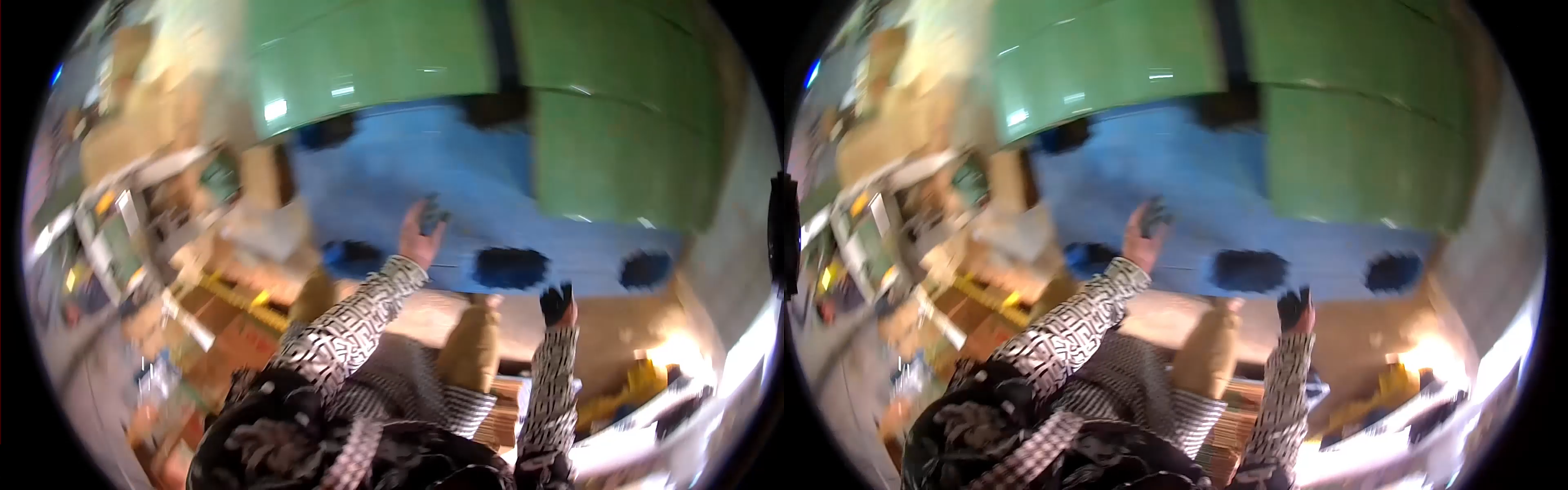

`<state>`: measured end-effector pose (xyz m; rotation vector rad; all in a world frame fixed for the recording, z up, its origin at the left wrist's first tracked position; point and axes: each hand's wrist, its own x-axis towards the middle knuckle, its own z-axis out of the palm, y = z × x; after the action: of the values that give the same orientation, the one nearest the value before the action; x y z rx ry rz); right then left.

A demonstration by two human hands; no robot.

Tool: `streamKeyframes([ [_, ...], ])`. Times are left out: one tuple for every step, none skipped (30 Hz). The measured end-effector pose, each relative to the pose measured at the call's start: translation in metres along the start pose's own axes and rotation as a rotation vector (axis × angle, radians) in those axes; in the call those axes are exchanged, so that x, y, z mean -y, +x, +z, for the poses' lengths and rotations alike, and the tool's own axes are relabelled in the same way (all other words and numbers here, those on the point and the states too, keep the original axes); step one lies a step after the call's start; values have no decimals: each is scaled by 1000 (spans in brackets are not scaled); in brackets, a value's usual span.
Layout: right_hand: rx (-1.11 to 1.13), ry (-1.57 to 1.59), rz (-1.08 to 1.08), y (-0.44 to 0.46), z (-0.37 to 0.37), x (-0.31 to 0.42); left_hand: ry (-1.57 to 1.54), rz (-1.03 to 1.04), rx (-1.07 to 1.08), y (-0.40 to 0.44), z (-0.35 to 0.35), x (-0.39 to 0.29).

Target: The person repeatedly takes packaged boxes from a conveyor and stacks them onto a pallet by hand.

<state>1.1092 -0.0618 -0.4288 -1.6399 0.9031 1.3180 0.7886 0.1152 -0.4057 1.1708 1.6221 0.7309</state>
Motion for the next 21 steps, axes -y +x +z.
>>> streamKeyframes([
  [490,-54,-26,22,-30,-55,538,78,-41,-4,-54,-38],
  [183,32,87,-13,1,-95,506,139,-44,-5,-111,-53],
  [496,55,152,-29,11,-132,753,196,-138,-10,-176,-64],
  [467,-10,149,-27,21,-172,986,255,-218,-15,-240,-76],
  [391,-67,153,-46,52,-200,1128,201,-288,-15,-308,-98],
  [308,-114,135,-72,89,-229,1254,154,-346,-9,-381,-119],
  [409,-21,242,-119,133,-241,1306,54,-515,-4,-445,-143],
  [379,-439,27,-153,174,-265,1338,-60,-676,1,-509,-166],
  [457,-519,-28,-188,221,-285,1558,-131,-800,11,-580,-177],
  [534,-596,-83,-216,255,-304,1778,-208,-921,14,-634,-183],
  [663,-631,-123,-231,286,-327,1516,-333,-986,19,-674,-182],
  [793,-671,-159,-248,316,-351,1248,-448,-1037,17,-710,-181],
  [956,-697,-181,-288,350,-369,1267,-438,-869,6,-717,-183],
  [1117,-721,-200,-332,381,-391,1279,-423,-698,-5,-704,-190],
  [1271,-662,-188,-355,405,-423,1196,-438,-614,-19,-692,-205],
  [1422,-594,-178,-372,429,-449,1151,-406,-548,-34,-682,-204],
  [1443,-585,-131,-414,453,-478,1139,-232,-507,-54,-687,-195],
  [1458,-580,-75,-452,471,-504,933,-69,-486,-68,-699,-208],
  [1211,-736,-154,-461,491,-538,547,60,-668,-76,-724,-197],
  [952,-871,-230,-465,506,-568,156,189,-823,-86,-752,-179],
  [1051,-682,-304,-494,515,-568,116,185,-1007,-90,-788,-163],
])
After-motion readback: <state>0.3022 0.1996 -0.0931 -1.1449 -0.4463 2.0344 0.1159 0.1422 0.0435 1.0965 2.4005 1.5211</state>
